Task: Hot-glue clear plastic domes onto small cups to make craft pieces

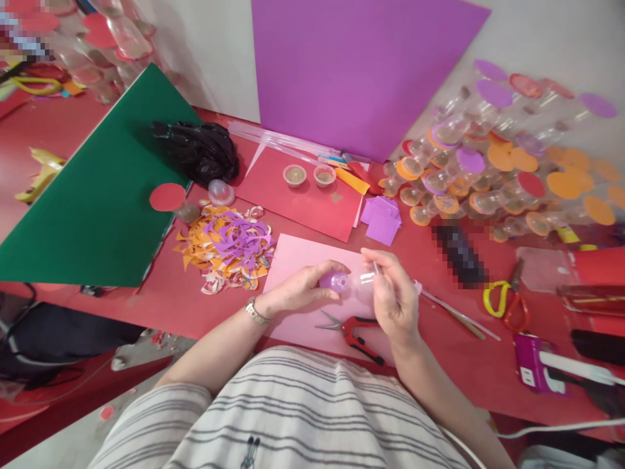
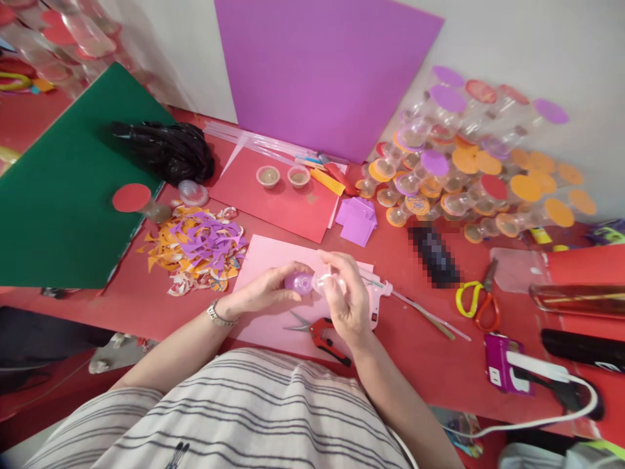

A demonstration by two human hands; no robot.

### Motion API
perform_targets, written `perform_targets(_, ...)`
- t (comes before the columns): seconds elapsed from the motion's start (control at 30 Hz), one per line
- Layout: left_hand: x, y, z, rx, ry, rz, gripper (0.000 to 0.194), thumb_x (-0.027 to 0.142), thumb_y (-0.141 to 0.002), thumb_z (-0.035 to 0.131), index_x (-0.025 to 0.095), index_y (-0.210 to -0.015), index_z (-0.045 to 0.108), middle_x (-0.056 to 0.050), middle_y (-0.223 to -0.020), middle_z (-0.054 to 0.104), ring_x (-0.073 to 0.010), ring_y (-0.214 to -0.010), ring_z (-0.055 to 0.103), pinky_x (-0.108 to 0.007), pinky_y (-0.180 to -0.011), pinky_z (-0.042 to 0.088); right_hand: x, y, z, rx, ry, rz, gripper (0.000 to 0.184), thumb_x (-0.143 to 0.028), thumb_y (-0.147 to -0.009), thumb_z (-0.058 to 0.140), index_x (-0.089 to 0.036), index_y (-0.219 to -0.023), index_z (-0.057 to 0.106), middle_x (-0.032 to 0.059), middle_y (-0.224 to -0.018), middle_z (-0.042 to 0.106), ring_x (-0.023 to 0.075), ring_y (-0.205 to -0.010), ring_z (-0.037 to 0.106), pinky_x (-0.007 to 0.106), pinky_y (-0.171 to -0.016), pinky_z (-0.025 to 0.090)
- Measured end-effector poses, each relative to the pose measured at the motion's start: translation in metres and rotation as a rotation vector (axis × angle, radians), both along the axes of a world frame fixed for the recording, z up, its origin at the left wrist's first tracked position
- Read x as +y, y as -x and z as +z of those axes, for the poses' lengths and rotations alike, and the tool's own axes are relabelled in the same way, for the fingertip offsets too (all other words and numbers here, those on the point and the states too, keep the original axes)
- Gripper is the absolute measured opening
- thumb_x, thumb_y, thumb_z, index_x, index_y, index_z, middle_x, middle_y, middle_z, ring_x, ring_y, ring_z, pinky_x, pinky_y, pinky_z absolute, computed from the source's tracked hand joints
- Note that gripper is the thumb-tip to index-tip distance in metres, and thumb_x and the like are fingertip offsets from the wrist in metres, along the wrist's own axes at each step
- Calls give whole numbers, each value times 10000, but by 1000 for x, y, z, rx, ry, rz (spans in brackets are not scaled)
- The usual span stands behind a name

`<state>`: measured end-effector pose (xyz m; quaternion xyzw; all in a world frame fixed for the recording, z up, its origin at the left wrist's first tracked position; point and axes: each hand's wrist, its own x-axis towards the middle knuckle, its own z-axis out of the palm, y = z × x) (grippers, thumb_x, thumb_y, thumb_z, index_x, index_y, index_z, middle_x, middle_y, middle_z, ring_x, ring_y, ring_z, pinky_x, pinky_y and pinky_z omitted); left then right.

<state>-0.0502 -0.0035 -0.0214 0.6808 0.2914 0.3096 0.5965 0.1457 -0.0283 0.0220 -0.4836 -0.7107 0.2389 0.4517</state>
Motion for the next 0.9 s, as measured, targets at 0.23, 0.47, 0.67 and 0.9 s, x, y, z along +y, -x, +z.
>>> perform_targets(0.23,0,0,-1,13,-22,20,476,429,-892,684,158,-1263,558,-144,-1250,659,-240,-1131,639,-363,-1016,483,0,1,4,-133,-128,20,338,-277,-976,473,-222,-1298,561,97,-1101,646,221,-994,641,410,-815,580)
perform_targets(0.47,0,-3,-1,-3,-40,28,470,454,-899,663,140,-1235,562,-142,-1209,677,-234,-1078,656,-347,-961,511,-1,8,1,-253,-236,142,453,-295,-955,529,-214,-1396,463,112,-1140,599,249,-1061,594,445,-867,558)
perform_targets(0.67,-3,-5,-2,11,-56,64,481,496,-895,648,142,-1213,575,-124,-1156,700,-232,-991,668,-334,-881,532,0,13,3,-342,-279,173,413,-298,-960,522,-203,-1360,488,113,-1128,587,252,-1039,571,432,-871,532)
perform_targets(0.9,-4,-6,-3,16,-43,88,456,463,-899,641,123,-1197,582,-115,-1132,703,-230,-968,662,-326,-851,530,2,16,2,-373,-308,157,399,-292,-962,508,-187,-1346,483,114,-1105,592,250,-995,574,418,-836,523)
